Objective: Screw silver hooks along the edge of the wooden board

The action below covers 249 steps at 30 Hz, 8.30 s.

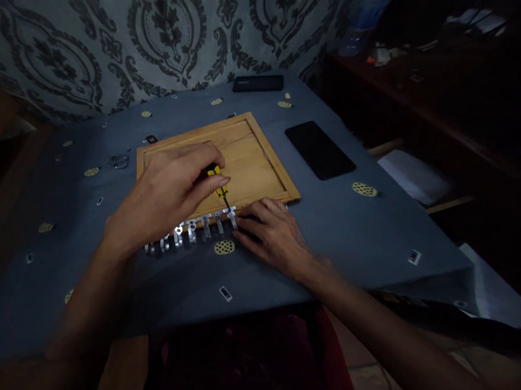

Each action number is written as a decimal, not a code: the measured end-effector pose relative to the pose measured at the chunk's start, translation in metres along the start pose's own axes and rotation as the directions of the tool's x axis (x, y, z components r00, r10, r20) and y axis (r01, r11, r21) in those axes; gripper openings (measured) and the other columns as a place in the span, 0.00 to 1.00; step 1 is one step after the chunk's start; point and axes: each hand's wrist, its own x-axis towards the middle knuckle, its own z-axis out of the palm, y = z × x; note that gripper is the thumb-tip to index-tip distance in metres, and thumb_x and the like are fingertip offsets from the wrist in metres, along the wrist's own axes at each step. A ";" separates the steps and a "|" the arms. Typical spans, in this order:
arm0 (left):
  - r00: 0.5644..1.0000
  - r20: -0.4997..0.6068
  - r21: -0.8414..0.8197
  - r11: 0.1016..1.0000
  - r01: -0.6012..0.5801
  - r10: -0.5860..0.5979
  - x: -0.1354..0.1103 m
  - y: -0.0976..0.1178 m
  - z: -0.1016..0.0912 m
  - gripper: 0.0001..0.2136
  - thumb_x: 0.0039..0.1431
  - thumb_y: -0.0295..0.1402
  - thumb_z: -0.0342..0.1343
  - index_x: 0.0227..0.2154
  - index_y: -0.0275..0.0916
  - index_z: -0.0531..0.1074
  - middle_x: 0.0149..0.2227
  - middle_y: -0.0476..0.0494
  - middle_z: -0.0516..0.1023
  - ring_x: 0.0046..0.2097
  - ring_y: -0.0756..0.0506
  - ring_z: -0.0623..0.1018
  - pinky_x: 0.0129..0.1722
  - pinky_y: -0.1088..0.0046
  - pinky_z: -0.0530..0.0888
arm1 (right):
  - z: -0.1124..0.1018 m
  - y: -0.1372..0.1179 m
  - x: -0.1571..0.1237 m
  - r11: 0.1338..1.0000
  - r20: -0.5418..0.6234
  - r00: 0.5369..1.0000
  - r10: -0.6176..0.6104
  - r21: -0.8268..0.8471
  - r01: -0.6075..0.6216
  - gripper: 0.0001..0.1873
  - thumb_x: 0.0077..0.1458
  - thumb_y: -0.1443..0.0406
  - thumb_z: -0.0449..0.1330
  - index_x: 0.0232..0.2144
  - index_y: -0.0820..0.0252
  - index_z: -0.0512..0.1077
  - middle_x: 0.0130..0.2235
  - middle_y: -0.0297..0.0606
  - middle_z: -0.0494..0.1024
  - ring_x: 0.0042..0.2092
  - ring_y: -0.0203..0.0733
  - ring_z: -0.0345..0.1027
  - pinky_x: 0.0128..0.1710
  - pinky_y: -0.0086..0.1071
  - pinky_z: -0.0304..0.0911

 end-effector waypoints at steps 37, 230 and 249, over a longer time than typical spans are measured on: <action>0.998 0.054 0.106 0.994 0.002 -0.008 0.000 0.001 -0.009 0.07 0.69 0.34 0.54 0.38 0.37 0.73 0.33 0.47 0.79 0.34 0.46 0.77 0.35 0.71 0.68 | 0.001 0.000 0.000 1.000 -0.018 1.000 -0.006 0.016 0.006 0.12 0.67 0.61 0.58 0.41 0.61 0.79 0.41 0.41 0.79 0.44 0.46 0.67 0.42 0.39 0.60; 0.986 0.151 0.251 0.967 0.036 -0.076 0.001 0.009 0.008 0.10 0.73 0.36 0.47 0.46 0.39 0.71 0.42 0.41 0.77 0.46 0.40 0.78 0.45 0.65 0.72 | 0.001 0.001 -0.001 0.999 0.037 0.999 0.032 0.040 -0.034 0.11 0.67 0.61 0.59 0.42 0.58 0.80 0.42 0.42 0.79 0.46 0.48 0.66 0.45 0.42 0.61; 0.969 0.230 0.077 0.991 -0.112 0.092 0.013 0.005 0.004 0.11 0.73 0.31 0.43 0.49 0.38 0.69 0.46 0.41 0.75 0.46 0.42 0.76 0.45 0.66 0.72 | 0.002 0.001 -0.001 0.999 0.011 1.000 0.012 0.035 -0.013 0.09 0.66 0.62 0.60 0.40 0.60 0.79 0.41 0.41 0.78 0.44 0.47 0.66 0.43 0.42 0.60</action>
